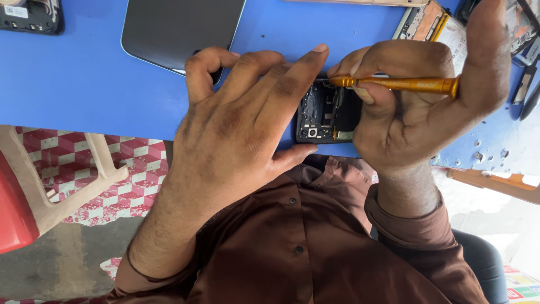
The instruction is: The person uses a screwdriver to remove screws from a smartphone's internal frame and then uses a prying tool to lift the battery. The device remains open on the workbench with the battery partially exposed.
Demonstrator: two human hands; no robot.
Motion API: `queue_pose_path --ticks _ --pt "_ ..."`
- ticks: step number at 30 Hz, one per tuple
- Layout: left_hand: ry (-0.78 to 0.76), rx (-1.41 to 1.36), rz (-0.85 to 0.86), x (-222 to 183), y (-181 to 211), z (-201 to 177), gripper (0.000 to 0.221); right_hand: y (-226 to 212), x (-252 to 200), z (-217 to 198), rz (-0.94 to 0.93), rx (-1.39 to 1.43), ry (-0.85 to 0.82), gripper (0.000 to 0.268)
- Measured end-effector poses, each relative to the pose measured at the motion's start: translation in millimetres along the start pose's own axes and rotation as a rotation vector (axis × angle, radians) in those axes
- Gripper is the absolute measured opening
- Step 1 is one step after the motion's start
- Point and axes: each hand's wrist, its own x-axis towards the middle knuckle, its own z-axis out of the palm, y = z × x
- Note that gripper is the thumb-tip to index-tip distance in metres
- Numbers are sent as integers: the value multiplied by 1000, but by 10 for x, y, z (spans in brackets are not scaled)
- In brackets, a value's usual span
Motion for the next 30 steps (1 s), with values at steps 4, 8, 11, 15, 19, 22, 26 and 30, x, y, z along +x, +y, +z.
queue_pose_path --ticks 4,8,11,15,19,22,26,30 --pt "-7 4 -2 -7 -10 -3 100 32 -103 -47 21 -25 -31 71" --pt "-20 -4 -20 1 -6 -36 102 42 -196 -120 48 -74 -92 71" --pt "-40 2 -49 -4 1 -47 103 47 -233 -139 57 -105 -125 72" --pt "-16 -6 -45 -12 -5 -19 105 109 -216 -113 -11 -100 -88 73" --pt "13 -9 -9 -7 -17 -1 105 204 -171 -84 -100 -42 -45 71" --pt "25 -28 -10 -7 -11 0 103 193 -216 -104 -59 -30 -68 71" --pt "10 -18 -22 -5 2 -3 103 154 -280 -105 -49 -58 -109 75" --pt "12 -30 -21 2 1 -1 103 154 -272 -97 -70 -70 -140 73"
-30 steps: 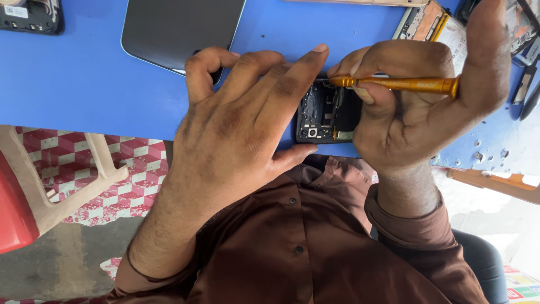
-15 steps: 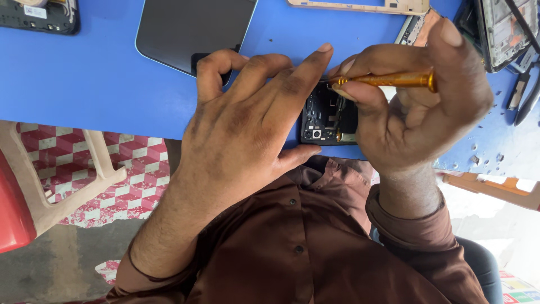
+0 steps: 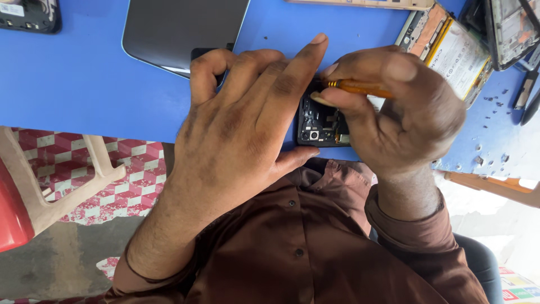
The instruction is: The person uses a screwdriver to remove screws from a smartphone's internal frame and then uses a prying tool to lift the battery. The device remains open on the workbench with the battery partially exposed.
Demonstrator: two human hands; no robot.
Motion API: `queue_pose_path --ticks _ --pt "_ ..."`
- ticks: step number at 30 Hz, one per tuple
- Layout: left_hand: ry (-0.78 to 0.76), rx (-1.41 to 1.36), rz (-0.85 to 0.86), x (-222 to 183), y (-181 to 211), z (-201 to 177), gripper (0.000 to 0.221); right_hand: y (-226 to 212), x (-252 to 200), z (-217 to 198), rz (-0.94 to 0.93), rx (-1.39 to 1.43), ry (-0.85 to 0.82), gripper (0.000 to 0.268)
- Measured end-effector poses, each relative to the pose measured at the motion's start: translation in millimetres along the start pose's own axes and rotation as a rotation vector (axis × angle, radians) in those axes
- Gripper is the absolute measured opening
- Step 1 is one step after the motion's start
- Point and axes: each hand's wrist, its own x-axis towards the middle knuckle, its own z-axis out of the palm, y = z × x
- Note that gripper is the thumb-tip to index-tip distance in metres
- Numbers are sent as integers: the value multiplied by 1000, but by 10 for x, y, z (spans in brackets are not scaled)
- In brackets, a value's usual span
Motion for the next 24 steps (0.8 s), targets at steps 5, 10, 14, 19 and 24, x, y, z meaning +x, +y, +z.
queue_pose_path --ticks 5,10,14,19,24 --pt "-13 6 -15 -25 -12 16 105 47 26 8 6 92 -15 63" --pt "-1 -13 -3 -30 -27 41 109 86 62 17 -24 133 -15 65" --pt "-10 -28 -14 -19 -41 33 110 114 136 58 -47 132 1 70" --pt "-6 -16 -14 -28 -40 41 111 140 137 50 -80 123 51 76" --pt "-8 -18 -14 -7 -43 35 112 127 102 6 -30 178 22 67"
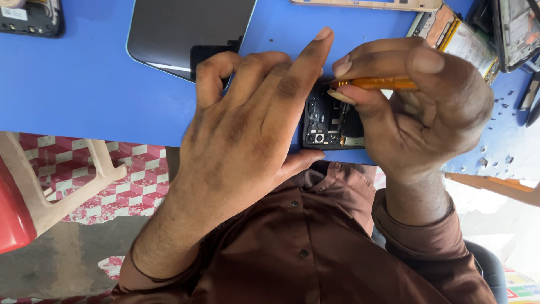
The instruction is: The person uses a screwdriver to remove screws from a smartphone's internal frame and then uses a prying tool to lift the battery. The device remains open on the workbench with the battery partially exposed.
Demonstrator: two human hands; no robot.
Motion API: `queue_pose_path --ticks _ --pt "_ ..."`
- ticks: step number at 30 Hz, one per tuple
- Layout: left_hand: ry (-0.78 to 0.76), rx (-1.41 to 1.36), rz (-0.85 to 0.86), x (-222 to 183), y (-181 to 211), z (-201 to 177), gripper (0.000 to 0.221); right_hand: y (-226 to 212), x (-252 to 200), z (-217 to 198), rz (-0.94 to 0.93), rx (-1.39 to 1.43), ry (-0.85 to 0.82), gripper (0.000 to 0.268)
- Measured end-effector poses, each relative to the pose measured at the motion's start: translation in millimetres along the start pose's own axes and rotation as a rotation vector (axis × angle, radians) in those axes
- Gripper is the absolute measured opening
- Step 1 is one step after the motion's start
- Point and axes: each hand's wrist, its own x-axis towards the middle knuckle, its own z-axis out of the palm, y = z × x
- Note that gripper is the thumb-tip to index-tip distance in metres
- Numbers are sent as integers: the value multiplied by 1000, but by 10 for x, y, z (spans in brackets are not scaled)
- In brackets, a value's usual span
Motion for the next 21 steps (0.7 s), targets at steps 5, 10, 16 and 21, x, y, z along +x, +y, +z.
queue_pose_path --ticks 5,10,16,21 --pt "13 -1 2 6 11 -7 115 -25 5 -2 25 80 -16 57" --pt "7 20 -9 -1 24 2 117 -77 43 3 39 76 -50 53" --pt "22 27 0 2 69 -26 120 -136 119 -3 -24 46 -44 57" --pt "43 16 0 -1 98 -35 121 -197 141 -3 -9 -89 42 56"
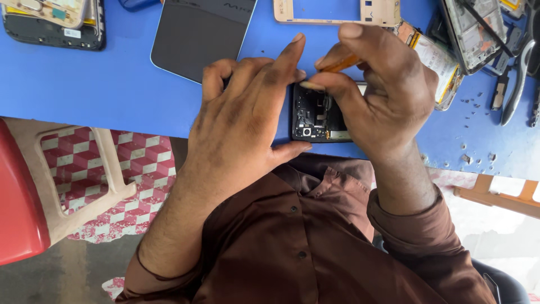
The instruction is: The person uses a screwdriver to remove screws from a smartphone's internal frame and then uses a prying tool to lift the battery. The device remains open on the workbench with the battery partially exposed.
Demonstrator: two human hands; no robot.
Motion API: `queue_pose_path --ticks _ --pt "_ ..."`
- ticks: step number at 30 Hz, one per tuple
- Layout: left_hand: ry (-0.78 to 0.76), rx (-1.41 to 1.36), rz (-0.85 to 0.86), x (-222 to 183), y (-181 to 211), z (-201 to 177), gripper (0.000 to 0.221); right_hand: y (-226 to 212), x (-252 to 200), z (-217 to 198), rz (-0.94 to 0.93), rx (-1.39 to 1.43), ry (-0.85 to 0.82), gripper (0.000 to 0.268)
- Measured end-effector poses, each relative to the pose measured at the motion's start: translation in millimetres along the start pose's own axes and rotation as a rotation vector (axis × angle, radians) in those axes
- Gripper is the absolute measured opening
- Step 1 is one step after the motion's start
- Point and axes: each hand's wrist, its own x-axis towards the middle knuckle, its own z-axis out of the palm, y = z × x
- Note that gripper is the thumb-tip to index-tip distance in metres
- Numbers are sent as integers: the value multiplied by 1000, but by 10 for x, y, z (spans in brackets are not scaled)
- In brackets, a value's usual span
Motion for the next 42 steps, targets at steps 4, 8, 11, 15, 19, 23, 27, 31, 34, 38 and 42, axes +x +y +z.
queue_pose_path --ticks 4,8,11,15,19,23,27,31,34,38,42 --pt "5 12 -2 -32 3 25 120 -38 -13 -47 28 -29 -23 44" --pt "-14 25 -5 -48 8 41 124 -50 16 -94 -7 -20 -54 42" --pt "-23 41 -19 -66 18 54 124 -69 29 -91 -12 16 -66 39" --pt "-27 76 -29 -76 44 55 124 -93 53 -94 7 53 -88 37" --pt "-30 117 -59 -73 95 49 124 -100 69 -129 42 184 -113 38" --pt "-1 121 -40 -62 136 51 128 -69 59 -148 -56 37 -67 54" --pt "-4 120 -54 -50 175 70 135 -28 23 -158 -19 -48 29 52" --pt "16 88 -33 -51 179 71 134 1 -46 -162 34 57 -3 43" --pt "-22 106 -61 -50 189 75 138 27 -88 -168 11 59 -47 43" --pt "17 68 -4 -20 200 55 134 49 -48 -169 -35 63 -54 47" --pt "12 85 -9 -16 194 67 134 37 -31 -131 -67 14 -10 48"
